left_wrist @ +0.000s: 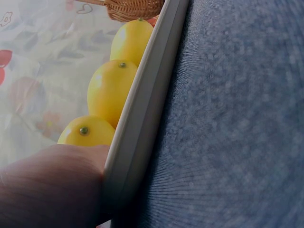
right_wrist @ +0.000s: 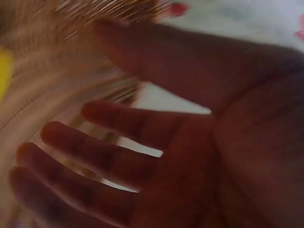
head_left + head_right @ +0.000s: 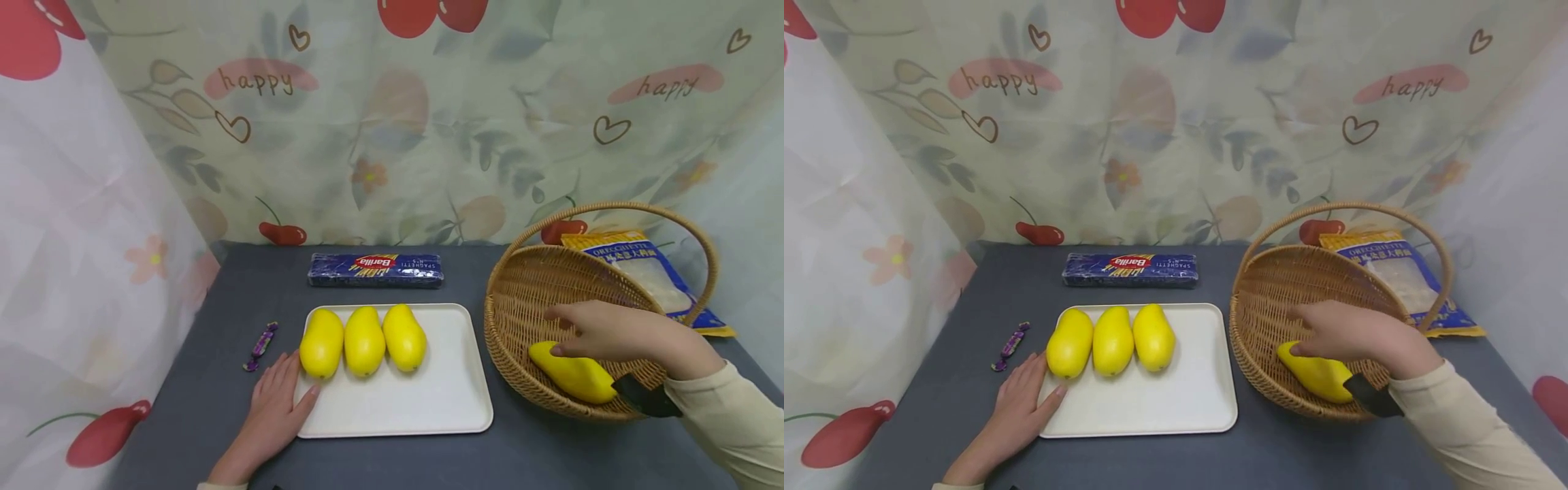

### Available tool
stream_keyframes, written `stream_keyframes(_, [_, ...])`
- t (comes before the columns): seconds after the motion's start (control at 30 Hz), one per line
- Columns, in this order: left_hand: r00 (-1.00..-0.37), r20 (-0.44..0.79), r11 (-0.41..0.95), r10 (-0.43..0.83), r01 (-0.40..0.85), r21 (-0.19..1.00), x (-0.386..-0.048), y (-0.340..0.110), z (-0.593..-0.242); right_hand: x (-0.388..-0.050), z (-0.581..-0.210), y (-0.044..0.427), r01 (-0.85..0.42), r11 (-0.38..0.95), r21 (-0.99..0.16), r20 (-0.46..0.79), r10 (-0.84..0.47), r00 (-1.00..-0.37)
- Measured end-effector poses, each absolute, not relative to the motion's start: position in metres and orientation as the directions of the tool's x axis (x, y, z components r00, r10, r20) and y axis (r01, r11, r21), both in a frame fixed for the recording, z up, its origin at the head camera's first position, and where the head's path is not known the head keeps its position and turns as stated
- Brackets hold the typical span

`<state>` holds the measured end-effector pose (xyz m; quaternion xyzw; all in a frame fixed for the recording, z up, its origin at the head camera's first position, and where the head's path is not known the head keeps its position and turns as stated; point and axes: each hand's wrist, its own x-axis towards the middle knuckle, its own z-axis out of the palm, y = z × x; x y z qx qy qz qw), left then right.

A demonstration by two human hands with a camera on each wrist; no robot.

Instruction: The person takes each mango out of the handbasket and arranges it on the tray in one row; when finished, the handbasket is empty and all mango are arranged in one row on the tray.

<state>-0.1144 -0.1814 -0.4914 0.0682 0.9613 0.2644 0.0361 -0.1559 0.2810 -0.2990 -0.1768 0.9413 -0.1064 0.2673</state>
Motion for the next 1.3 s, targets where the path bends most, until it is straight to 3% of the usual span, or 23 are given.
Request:
stream_keyframes(0.17, [-0.988,-0.032,0.85,0.149,0.112,0.515,-0.114,-0.181,-0.49,-0.166,-0.312,0.304,-0.17,0.945,-0.28,-0.608,-0.311,-0.73])
stream_keyframes(0.47, [-0.989,-0.046,0.85,0.144,0.1,0.517,-0.114,-0.182,-0.489,-0.17,-0.331,0.316,0.027,0.926,-0.376,-0.7,-0.265,-0.663])
stream_keyframes(1.3, [-0.986,-0.098,0.856,0.135,0.066,0.513,-0.115,-0.18,-0.486,-0.173,-0.336,0.313,0.043,0.935,-0.352,-0.735,-0.248,-0.631])
